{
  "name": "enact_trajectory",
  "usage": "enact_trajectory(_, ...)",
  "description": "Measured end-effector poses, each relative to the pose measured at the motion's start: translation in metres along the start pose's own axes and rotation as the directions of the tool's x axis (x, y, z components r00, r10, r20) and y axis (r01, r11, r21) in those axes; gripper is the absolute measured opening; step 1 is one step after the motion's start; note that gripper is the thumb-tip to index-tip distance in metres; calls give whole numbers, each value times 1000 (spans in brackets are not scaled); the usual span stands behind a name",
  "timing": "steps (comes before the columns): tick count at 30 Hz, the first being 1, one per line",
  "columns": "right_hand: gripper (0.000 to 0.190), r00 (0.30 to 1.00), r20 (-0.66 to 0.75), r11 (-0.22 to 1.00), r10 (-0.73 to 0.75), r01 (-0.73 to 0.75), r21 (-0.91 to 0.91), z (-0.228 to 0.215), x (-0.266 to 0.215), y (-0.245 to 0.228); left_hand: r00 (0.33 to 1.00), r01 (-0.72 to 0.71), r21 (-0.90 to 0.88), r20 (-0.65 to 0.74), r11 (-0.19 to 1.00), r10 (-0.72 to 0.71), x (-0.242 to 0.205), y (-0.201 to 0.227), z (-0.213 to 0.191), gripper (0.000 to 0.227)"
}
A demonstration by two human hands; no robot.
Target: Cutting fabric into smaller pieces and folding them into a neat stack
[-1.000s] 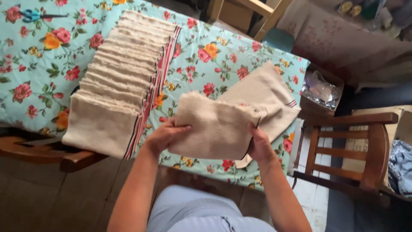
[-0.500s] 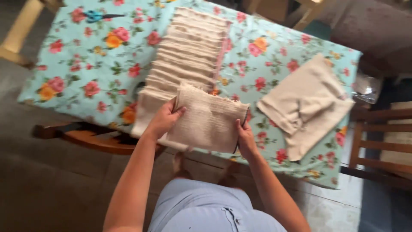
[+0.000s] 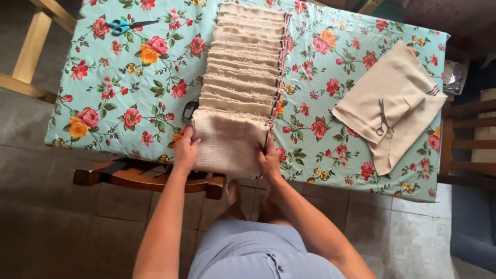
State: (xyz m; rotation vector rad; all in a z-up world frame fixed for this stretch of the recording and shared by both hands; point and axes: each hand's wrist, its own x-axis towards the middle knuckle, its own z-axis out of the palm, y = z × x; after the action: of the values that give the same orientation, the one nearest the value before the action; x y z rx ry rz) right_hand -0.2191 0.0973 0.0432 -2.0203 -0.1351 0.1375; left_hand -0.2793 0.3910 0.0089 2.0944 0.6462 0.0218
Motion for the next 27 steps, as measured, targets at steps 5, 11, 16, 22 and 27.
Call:
enact_trajectory(5, 65, 902, -144, 855, -408, 322, -406, -8, -5, -52, 823, -413, 373, -238, 831, 516, -28, 96, -24, 57)
enact_trajectory(11, 72, 775, 160, 503, -611, 536, -678, 29, 10, -58, 673, -606, 654, 118, 453, 730, -25, 90, -3, 93)
enact_trajectory(16, 85, 778, 198, 458, -596, 532, -713, 31, 21, -29, 780, -600, 621, 314, 505, 541, -12, 54, -9, 134)
enact_trajectory(22, 89, 767, 148, 426, -624, 493, -758, 22, 21, -41, 763, -630, 682, 452, 372, 462, -10, 95, -25, 143)
enact_trajectory(27, 104, 775, 160, 501, -611, 536, -680, 5, 6, -52, 765, -635, 628, 429, 450, 481, -21, 118, -25, 154)
